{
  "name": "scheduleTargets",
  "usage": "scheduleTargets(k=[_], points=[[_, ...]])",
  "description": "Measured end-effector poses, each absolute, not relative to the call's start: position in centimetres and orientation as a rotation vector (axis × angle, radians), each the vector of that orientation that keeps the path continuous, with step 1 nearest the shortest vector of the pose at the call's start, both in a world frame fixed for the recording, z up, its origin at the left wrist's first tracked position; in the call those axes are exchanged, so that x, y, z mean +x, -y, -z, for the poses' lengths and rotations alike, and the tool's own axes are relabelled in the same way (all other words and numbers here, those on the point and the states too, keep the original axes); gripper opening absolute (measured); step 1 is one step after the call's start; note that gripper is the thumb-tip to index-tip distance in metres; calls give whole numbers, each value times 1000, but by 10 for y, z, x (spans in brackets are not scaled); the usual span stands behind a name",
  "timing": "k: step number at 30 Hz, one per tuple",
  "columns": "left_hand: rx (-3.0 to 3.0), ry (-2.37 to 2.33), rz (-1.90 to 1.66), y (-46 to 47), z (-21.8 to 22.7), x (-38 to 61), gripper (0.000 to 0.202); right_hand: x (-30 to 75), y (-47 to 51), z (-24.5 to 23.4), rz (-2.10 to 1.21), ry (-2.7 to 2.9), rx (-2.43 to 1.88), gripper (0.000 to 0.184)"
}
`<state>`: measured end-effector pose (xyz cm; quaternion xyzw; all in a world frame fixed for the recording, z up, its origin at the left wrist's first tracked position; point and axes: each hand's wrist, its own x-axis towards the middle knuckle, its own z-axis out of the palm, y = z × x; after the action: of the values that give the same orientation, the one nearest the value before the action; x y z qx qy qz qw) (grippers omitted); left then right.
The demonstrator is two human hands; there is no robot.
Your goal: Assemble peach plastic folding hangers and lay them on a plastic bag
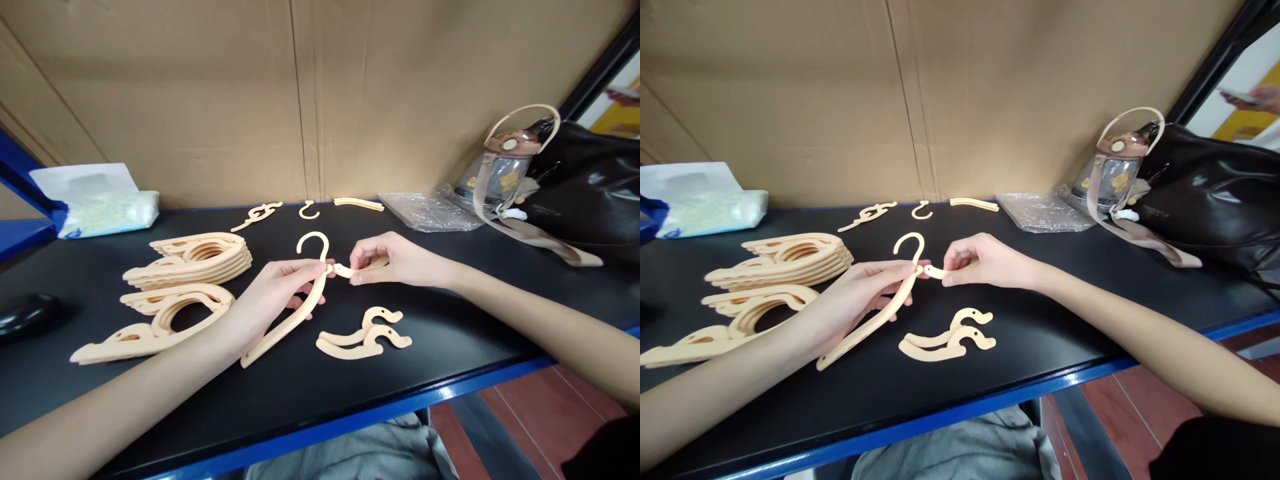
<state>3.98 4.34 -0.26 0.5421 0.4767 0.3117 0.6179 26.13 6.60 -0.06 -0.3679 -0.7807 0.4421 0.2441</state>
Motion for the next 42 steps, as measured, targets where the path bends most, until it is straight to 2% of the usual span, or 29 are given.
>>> scheduleTargets(k=[22,36,42], points=[[1387,-990,-548,-43,3,34,31,264,-65,0,-1228,2173,-1026,22],[1506,-936,-567,-40,-3,36,19,262,-59,-6,-1255,2182,-1055,19],[1581,-963,-581,-39,0,37,22,262,-62,0,-1251,2206,-1046,20]])
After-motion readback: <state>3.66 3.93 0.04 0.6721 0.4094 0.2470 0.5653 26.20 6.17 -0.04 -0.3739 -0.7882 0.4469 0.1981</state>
